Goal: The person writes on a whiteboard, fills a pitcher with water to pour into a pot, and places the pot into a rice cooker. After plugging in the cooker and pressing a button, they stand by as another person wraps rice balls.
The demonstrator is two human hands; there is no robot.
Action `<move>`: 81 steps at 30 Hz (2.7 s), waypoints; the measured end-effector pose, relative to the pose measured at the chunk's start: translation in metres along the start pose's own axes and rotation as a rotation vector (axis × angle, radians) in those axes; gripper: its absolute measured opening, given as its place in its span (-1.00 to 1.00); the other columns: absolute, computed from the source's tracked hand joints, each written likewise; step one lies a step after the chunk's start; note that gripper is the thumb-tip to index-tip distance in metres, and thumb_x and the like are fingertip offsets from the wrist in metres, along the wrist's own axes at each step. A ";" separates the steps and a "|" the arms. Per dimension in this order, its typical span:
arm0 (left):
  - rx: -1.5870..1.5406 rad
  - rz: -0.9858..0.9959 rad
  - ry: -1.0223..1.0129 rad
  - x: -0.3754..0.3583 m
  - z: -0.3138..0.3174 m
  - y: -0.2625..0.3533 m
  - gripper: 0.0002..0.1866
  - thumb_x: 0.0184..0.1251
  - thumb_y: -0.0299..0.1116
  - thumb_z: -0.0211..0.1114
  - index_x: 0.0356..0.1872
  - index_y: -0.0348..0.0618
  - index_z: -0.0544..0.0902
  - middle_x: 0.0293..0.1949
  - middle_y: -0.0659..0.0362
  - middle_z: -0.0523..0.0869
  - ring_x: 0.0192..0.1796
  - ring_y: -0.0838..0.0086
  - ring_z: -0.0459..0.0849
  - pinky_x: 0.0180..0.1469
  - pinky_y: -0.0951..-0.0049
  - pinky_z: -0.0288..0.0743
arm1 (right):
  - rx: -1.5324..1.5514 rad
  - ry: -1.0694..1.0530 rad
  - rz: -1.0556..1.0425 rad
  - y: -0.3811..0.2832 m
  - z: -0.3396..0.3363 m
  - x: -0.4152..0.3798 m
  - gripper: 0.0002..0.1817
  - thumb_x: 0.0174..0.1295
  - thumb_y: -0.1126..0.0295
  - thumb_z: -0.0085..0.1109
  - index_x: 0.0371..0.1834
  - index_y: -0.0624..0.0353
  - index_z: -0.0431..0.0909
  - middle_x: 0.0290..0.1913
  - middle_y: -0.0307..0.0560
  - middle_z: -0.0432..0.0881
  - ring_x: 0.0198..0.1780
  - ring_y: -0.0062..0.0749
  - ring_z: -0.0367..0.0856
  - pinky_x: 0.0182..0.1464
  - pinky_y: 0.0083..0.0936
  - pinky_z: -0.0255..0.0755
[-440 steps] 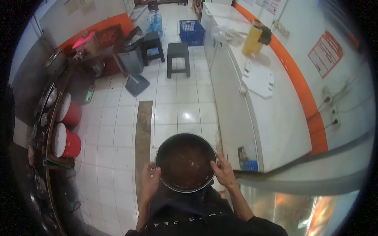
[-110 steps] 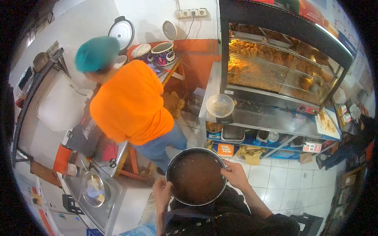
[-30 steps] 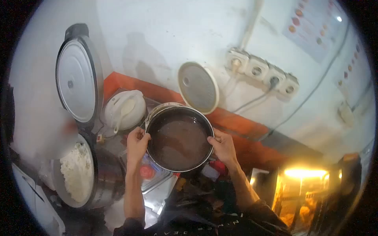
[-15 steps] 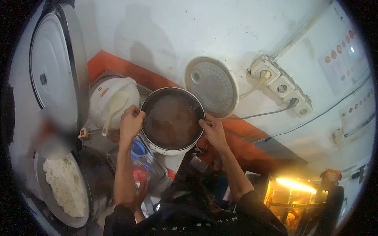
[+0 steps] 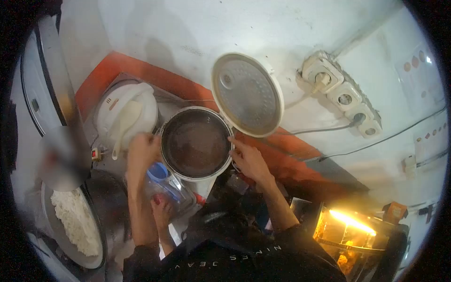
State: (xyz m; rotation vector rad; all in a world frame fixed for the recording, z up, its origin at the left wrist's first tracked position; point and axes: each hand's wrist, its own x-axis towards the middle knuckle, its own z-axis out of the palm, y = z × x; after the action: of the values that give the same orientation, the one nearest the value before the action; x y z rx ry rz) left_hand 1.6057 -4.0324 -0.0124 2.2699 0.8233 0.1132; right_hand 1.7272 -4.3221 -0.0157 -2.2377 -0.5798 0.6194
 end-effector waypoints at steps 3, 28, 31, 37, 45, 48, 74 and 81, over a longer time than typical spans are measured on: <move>-0.083 0.078 0.205 -0.009 -0.022 0.029 -0.59 0.42 -0.16 0.19 -0.27 -0.40 0.73 -0.46 -0.19 0.73 -0.30 -0.11 0.74 -0.12 0.07 0.55 | -0.046 0.204 -0.157 -0.038 -0.032 -0.042 -0.58 0.37 0.44 0.22 0.30 0.16 0.56 -0.34 -0.10 0.75 -0.33 -0.40 0.66 -0.13 -0.44 0.54; -0.194 0.252 0.657 -0.089 0.093 0.104 -0.64 0.47 -0.27 0.29 0.05 -0.40 0.60 0.06 -0.05 0.67 0.14 0.26 0.60 0.27 0.30 0.38 | 0.139 0.349 -0.907 0.085 0.066 -0.064 -0.60 0.15 0.53 0.26 0.11 0.04 0.64 -0.07 -0.12 0.59 0.06 -0.19 0.54 0.10 -0.30 0.43; -0.126 0.339 0.635 -0.078 0.115 0.117 -0.65 0.45 -0.28 0.30 0.04 -0.39 0.60 0.07 -0.08 0.66 0.19 0.17 0.59 0.31 0.26 0.36 | 0.321 0.364 -0.516 0.142 0.077 -0.057 -0.74 0.27 0.52 0.19 0.03 0.16 0.63 -0.02 0.03 0.58 0.07 0.00 0.55 0.14 -0.18 0.44; 0.239 0.625 0.523 -0.054 0.171 0.110 -0.68 0.45 -0.32 0.24 0.09 -0.30 0.55 0.14 -0.15 0.55 0.43 -0.14 0.32 0.47 -0.14 0.11 | 0.358 0.515 -0.271 0.195 0.070 0.019 -0.72 0.32 0.51 0.09 0.09 0.24 0.55 0.04 0.22 0.55 0.12 0.18 0.51 0.15 -0.10 0.42; 0.459 0.576 0.442 -0.056 0.192 0.107 -0.62 0.48 -0.24 0.19 0.14 -0.31 0.50 0.22 -0.11 0.49 0.50 -0.16 0.22 0.51 -0.27 -0.01 | 0.100 -0.089 -0.054 0.211 0.092 0.147 -0.62 0.41 0.31 0.03 0.24 0.17 0.48 0.12 0.18 0.62 0.19 0.17 0.55 0.25 -0.07 0.41; 0.421 0.565 0.455 -0.055 0.193 0.102 -0.64 0.48 -0.26 0.20 0.11 -0.32 0.50 0.20 -0.12 0.48 0.49 -0.18 0.22 0.51 -0.27 -0.01 | 0.344 0.003 -0.028 0.216 0.104 0.173 -0.63 0.46 0.20 0.00 0.19 0.17 0.53 0.04 0.15 0.68 0.11 0.09 0.63 0.17 -0.15 0.46; -1.325 -0.426 -0.895 -0.149 0.223 0.165 -0.68 0.62 -0.20 0.09 0.12 -0.26 0.48 -0.27 0.06 0.70 -0.42 0.45 0.64 -0.41 0.49 0.44 | 0.546 -0.531 -0.207 0.169 -0.017 -0.155 -0.63 0.58 0.20 -0.04 0.19 0.27 0.54 -0.07 -0.06 0.67 0.08 -0.41 0.59 0.20 -0.39 0.42; -0.802 0.331 -0.681 -0.184 0.213 0.193 -0.76 0.54 -0.41 0.20 0.11 -0.25 0.45 -0.35 0.17 0.72 -0.51 0.65 0.55 -0.48 0.63 0.38 | 0.904 0.478 -0.091 0.144 -0.078 -0.177 -0.56 0.46 0.24 0.21 0.25 0.29 0.47 0.02 0.04 0.67 0.01 -0.47 0.64 0.07 -0.45 0.50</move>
State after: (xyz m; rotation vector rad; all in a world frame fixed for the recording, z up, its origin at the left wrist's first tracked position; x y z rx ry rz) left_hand 1.6263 -4.3725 -0.0181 1.4898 0.0040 -0.1535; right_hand 1.6654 -4.5549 -0.0300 -1.4066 -0.1017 0.2017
